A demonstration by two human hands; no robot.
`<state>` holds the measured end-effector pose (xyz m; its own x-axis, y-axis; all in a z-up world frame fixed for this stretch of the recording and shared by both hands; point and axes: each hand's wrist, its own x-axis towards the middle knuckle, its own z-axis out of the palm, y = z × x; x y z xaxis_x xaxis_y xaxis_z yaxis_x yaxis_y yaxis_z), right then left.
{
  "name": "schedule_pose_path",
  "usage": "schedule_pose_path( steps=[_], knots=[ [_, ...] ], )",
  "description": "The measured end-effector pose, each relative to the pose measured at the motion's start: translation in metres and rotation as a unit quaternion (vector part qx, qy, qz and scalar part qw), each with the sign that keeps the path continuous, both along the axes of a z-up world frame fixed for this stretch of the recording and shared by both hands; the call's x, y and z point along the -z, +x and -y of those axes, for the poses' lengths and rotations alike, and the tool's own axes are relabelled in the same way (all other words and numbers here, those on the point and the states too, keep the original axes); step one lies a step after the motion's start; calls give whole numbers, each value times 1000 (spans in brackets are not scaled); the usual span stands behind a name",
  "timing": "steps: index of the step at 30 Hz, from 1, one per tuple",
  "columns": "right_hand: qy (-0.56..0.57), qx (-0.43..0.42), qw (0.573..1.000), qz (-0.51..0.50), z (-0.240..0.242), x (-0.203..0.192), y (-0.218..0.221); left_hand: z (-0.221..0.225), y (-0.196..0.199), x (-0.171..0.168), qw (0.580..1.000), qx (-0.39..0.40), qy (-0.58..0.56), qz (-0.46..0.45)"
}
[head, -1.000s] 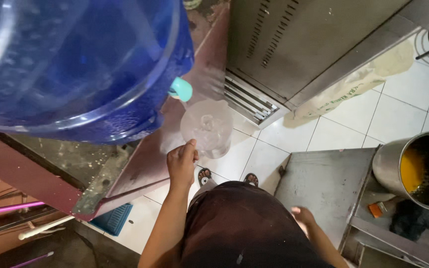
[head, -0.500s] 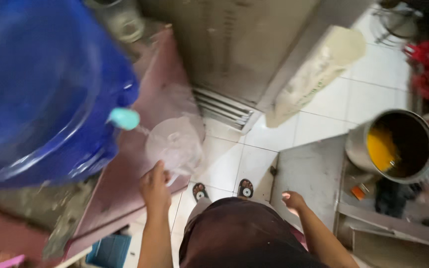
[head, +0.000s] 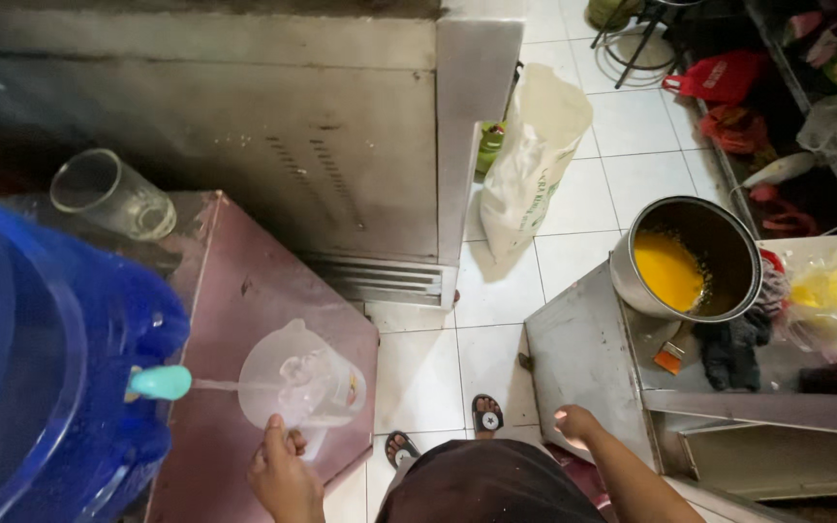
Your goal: The person weighs powder into a bowl on a digital scale, retrieves ice from a refrigerator to put into a pitcher, and fills the pitcher with water from a dispenser.
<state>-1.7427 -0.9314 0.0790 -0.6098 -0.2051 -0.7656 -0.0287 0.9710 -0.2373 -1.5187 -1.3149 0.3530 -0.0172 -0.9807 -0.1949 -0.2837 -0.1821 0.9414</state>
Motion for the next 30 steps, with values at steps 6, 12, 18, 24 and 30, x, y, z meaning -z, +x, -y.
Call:
schedule_pose_path(
  steps=[6, 12, 18, 24, 30],
  knots=[
    [-19, 55, 997, 44, 15, -16, -3, 0, -5, -11, 998, -34, 53, -9],
    [-5, -39, 999, -16, 26, -2, 3, 11, 1, -8, 999, 4, 39, 10],
    [-16, 34, 999, 38, 32, -12, 14, 15, 5, -42, 993, 77, 13, 84],
    [-39, 84, 993, 75, 36, -20, 12, 15, 6, -52, 995, 77, 61, 36],
    [-20, 134, 985, 110, 40, -20, 8, 16, 9, -48, 996, 66, 64, -17]
  ],
)
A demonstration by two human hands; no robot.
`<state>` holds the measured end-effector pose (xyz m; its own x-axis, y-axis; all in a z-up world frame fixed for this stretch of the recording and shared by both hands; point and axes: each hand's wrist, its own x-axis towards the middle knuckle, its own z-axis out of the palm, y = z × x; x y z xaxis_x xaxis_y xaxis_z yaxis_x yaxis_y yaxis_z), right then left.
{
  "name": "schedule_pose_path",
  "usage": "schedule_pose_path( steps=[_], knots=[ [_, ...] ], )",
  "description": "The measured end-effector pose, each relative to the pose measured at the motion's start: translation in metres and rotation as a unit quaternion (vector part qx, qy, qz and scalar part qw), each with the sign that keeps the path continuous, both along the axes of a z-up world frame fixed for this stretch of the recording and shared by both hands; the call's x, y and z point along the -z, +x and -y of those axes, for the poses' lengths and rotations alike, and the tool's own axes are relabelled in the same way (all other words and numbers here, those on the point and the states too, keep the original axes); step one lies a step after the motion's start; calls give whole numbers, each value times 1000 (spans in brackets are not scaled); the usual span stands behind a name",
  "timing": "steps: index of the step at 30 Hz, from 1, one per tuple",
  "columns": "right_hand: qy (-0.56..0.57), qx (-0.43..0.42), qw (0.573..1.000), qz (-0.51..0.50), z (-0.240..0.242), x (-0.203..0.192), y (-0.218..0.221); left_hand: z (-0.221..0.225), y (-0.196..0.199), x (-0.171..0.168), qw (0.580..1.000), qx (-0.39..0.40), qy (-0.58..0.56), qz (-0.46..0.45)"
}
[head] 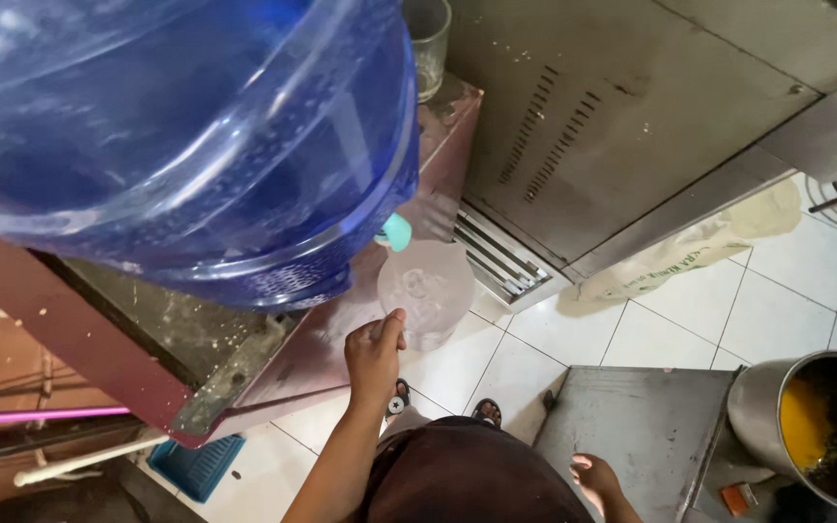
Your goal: The person weighs powder into a bowl on a digital scale, retrieves ice from a refrigerator to put into a pitcher, and fills the pitcher with water from a dispenser.
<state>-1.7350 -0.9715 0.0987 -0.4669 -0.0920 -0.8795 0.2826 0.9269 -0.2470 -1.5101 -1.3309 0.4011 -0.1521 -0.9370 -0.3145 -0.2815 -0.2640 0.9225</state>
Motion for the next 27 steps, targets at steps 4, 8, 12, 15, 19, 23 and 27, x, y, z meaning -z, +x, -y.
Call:
schedule_pose_path(
  steps=[4, 8, 12, 15, 19, 23, 27],
  knots=[
    [-11, -3, 1000, -21, -2, -1, 6, 4, 4, 16, 996, 34, -43, 72],
    [-5, -36, 999, -40, -4, -4, 10, 4, 4, 9, 999, 14, -25, 33],
    [27, -78, 995, -51, -3, -6, 8, 4, 5, 5, 999, 23, -17, 31],
    [-9, -90, 994, -65, -3, -2, 7, 5, 5, 3, 999, 24, -12, 29],
    [-4, -40, 999, -27, 0, -6, 9, 5, 5, 4, 1000, 13, -6, 14],
    [-7, -7, 999, -40, 0, -10, 15, 3, 5, 7, 1000, -1, -2, -21],
    [-44, 42, 998, -31, -1, -12, 18, 5, 9, 7, 999, 24, -42, -1]
  ],
)
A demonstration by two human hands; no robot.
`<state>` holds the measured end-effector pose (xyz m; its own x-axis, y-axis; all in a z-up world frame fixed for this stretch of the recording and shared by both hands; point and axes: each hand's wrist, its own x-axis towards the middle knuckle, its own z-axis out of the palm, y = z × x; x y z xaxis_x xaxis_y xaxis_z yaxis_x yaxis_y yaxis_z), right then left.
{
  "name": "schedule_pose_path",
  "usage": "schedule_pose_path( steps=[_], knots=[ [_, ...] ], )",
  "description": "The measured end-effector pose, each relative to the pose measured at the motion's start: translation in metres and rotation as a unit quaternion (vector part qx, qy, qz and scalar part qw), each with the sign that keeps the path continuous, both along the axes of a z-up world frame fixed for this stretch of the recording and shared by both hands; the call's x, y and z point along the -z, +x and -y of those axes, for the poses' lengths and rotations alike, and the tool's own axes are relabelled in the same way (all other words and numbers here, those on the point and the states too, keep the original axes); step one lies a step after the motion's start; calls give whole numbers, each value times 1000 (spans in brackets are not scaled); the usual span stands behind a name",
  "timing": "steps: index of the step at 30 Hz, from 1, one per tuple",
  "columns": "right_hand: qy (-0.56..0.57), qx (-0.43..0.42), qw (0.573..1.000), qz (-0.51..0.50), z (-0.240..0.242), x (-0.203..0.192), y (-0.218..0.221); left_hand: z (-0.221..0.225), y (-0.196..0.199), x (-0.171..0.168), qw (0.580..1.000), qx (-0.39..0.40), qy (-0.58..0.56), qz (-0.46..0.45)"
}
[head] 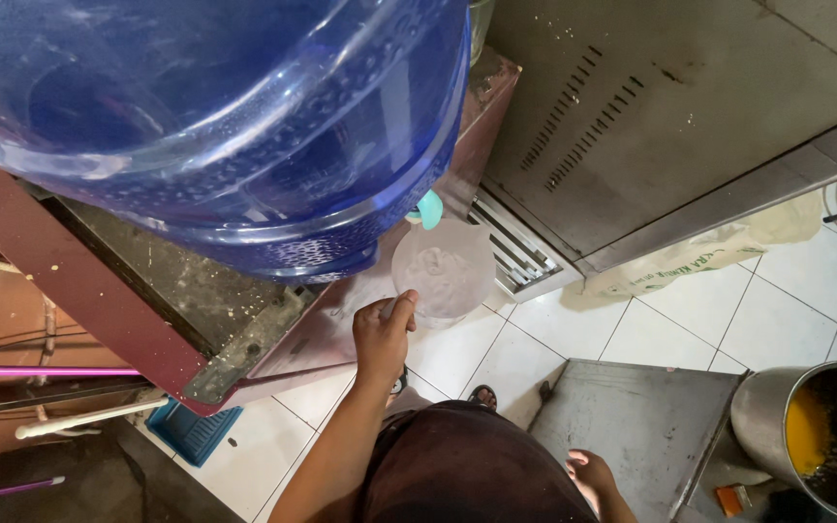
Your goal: The person weighs powder into a bowl on a digital scale, retrieves ice from a refrigerator to put into a pitcher, and fills the pitcher with water from a dispenser.
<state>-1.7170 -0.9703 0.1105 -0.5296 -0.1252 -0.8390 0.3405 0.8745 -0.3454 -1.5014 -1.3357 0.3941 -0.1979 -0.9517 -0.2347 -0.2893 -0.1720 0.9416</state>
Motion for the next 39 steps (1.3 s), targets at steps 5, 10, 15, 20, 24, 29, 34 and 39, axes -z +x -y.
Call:
schedule_pose_path(
  steps=[5, 10, 15, 20, 24, 29, 34, 39],
  knots=[
    [21, -63, 998, -19, -3, 10, -6, 0, 1, -6, 1000, -9, 22, 0],
    [52, -110, 992, -15, -2, 5, -8, -1, 3, -15, 998, -25, 43, -38],
    [38, -91, 995, -16, 0, 3, -9, -1, 4, -26, 999, -12, 48, -13],
    [42, -106, 993, -21, 1, 4, -8, -2, 5, -22, 998, -20, 48, -17],
    [39, -93, 995, -11, 3, -1, -6, -3, 5, -32, 998, -26, 49, -23],
    [20, -83, 996, -7, 4, 3, -3, -3, 5, -32, 999, -20, 31, -37],
    [5, -79, 997, -15, 2, 9, -2, -4, 5, -39, 999, -15, 16, -27],
    [20, -77, 997, -11, 1, 5, 1, -6, 5, -46, 997, -30, 35, -55]
  ],
)
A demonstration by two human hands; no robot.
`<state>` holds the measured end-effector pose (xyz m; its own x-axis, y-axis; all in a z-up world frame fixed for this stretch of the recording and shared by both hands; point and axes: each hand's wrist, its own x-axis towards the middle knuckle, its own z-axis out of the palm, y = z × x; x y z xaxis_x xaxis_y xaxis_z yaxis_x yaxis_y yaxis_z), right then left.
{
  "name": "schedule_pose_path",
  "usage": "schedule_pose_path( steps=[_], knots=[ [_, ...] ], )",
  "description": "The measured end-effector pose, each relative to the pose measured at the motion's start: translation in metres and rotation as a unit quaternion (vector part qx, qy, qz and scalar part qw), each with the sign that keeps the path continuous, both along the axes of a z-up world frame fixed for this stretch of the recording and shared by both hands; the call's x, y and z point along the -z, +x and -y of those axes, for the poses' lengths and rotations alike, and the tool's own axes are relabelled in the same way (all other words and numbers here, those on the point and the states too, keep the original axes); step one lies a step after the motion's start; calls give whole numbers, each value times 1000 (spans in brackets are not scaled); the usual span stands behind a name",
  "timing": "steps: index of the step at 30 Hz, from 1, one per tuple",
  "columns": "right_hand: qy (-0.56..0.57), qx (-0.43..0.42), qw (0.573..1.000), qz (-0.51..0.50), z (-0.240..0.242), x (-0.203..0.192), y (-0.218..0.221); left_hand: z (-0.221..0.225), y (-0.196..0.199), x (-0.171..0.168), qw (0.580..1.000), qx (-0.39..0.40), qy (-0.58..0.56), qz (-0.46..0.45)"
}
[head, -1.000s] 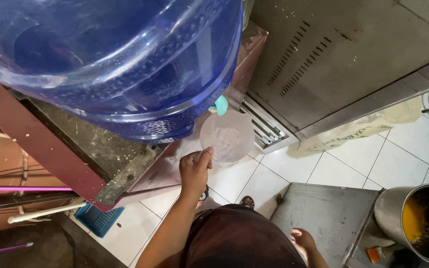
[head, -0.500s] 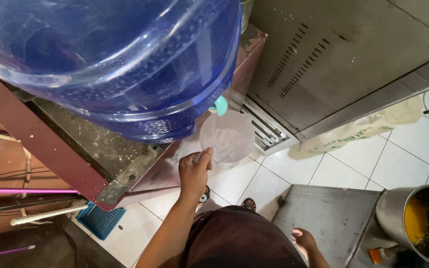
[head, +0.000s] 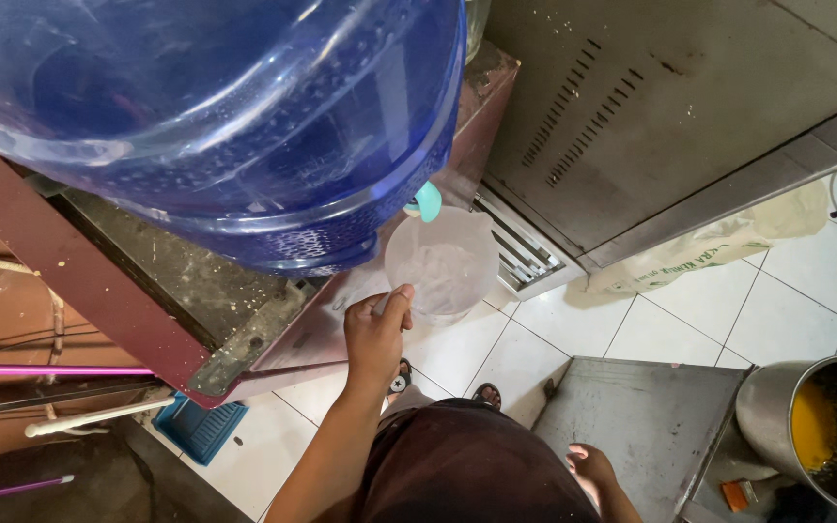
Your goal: The person weighs powder into a bowl on a digital scale, retrieves ice from a refrigerator to put into a pitcher, and fills the pitcher with water from a dispenser.
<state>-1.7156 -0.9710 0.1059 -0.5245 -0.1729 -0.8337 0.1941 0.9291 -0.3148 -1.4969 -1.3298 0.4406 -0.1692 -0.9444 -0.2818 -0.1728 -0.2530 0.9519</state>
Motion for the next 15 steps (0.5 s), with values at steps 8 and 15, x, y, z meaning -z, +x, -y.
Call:
schedule_pose_path(
  steps=[8, 15],
  knots=[
    [17, -6, 1000, -2, 3, -3, 3, -1, 4, -18, 1000, -5, 15, -17],
    [14, 10, 1000, 17, 7, -12, 4, 0, 6, -23, 999, -9, 1, -37]
  ],
)
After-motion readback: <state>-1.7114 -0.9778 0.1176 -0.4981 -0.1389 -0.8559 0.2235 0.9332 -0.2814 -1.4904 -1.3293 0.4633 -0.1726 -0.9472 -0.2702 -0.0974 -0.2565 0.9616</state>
